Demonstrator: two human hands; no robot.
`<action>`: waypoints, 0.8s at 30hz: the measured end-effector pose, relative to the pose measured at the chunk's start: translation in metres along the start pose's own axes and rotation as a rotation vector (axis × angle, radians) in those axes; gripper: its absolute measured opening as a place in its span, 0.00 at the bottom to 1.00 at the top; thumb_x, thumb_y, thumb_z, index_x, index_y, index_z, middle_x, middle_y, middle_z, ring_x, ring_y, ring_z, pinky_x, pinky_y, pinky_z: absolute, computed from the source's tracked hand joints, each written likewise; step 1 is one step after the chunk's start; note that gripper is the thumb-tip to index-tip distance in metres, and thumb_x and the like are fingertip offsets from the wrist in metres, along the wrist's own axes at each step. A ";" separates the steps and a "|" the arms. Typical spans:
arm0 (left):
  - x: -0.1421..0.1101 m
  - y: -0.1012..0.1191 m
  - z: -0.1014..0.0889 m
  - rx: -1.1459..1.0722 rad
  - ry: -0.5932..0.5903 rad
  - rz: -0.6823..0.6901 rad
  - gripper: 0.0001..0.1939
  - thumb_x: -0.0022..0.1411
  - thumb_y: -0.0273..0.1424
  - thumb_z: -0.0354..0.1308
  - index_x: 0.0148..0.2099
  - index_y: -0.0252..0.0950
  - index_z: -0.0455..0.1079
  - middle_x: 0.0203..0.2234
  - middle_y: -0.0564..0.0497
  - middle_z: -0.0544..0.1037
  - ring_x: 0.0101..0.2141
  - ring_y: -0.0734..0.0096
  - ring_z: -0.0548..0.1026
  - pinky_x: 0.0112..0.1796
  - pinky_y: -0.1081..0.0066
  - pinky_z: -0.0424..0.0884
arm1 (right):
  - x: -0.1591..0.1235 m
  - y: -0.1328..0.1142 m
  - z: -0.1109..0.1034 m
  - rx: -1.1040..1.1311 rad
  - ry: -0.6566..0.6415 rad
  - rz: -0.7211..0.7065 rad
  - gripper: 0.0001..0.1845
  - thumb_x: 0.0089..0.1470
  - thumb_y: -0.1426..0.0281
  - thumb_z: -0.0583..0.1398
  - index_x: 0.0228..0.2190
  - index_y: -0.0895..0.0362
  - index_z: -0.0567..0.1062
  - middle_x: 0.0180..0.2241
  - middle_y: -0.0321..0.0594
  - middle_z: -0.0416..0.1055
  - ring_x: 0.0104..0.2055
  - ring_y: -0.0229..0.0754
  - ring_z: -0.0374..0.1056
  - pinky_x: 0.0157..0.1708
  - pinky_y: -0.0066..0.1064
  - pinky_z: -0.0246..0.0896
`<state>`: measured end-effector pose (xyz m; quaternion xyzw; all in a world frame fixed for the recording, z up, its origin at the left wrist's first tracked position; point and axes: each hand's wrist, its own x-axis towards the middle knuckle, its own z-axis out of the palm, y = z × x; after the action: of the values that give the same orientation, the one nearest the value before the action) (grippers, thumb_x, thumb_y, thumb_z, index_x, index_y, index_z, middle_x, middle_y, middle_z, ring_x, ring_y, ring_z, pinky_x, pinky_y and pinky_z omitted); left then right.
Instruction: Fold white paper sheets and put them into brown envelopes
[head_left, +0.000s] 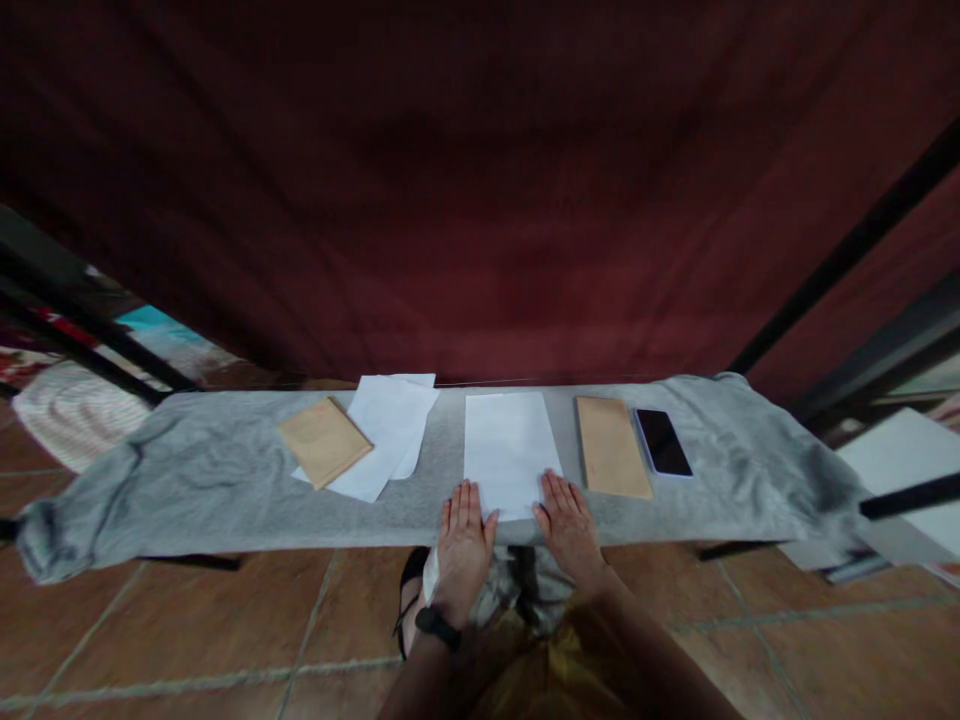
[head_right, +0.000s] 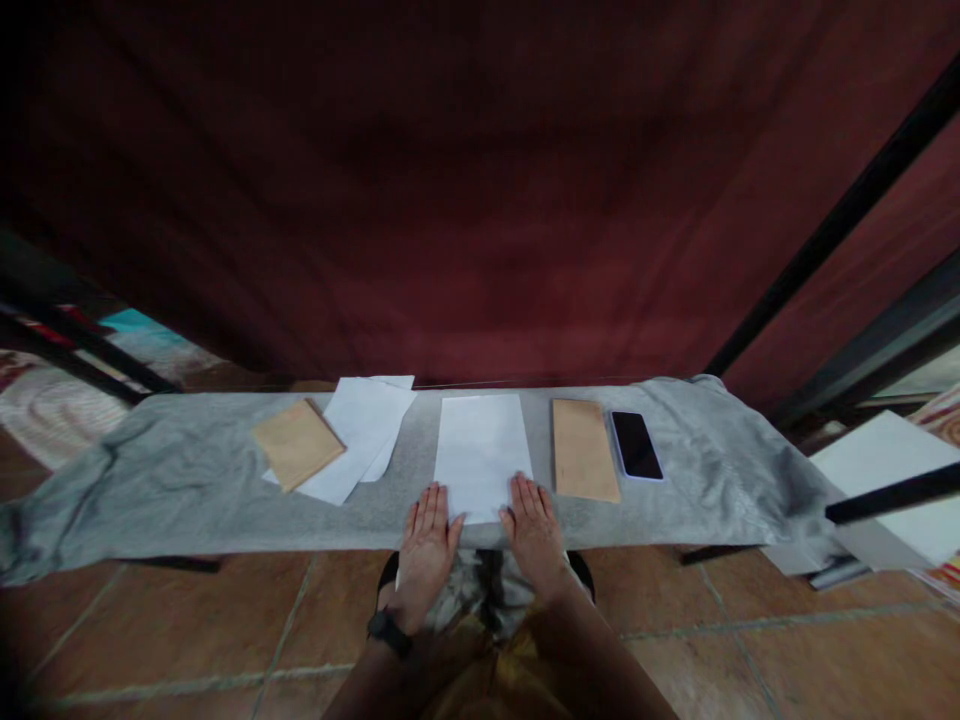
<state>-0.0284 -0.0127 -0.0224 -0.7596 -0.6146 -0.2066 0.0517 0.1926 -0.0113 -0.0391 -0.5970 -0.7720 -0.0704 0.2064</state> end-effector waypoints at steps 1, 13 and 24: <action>-0.001 -0.002 0.000 0.003 0.015 -0.006 0.32 0.75 0.39 0.43 0.74 0.28 0.49 0.67 0.34 0.63 0.67 0.51 0.61 0.64 0.47 0.61 | -0.001 0.002 0.000 -0.011 0.003 0.003 0.30 0.71 0.65 0.49 0.69 0.62 0.55 0.68 0.53 0.58 0.70 0.51 0.56 0.66 0.49 0.53; -0.012 -0.016 -0.006 0.013 0.019 -0.099 0.30 0.74 0.35 0.42 0.73 0.27 0.51 0.67 0.32 0.63 0.67 0.48 0.61 0.63 0.44 0.61 | -0.016 0.013 0.001 -0.035 -0.003 0.075 0.31 0.71 0.62 0.48 0.69 0.63 0.56 0.68 0.53 0.58 0.69 0.52 0.56 0.68 0.47 0.51; 0.006 0.032 0.007 -0.087 -0.117 0.163 0.31 0.73 0.29 0.40 0.75 0.32 0.43 0.71 0.39 0.57 0.70 0.59 0.54 0.66 0.51 0.59 | 0.005 -0.021 -0.008 0.184 -0.001 -0.042 0.28 0.71 0.69 0.45 0.68 0.62 0.59 0.67 0.52 0.61 0.70 0.49 0.55 0.67 0.50 0.55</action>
<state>0.0053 -0.0126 -0.0208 -0.8193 -0.5433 -0.1832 -0.0006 0.1731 -0.0150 -0.0271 -0.5593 -0.7877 -0.0031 0.2583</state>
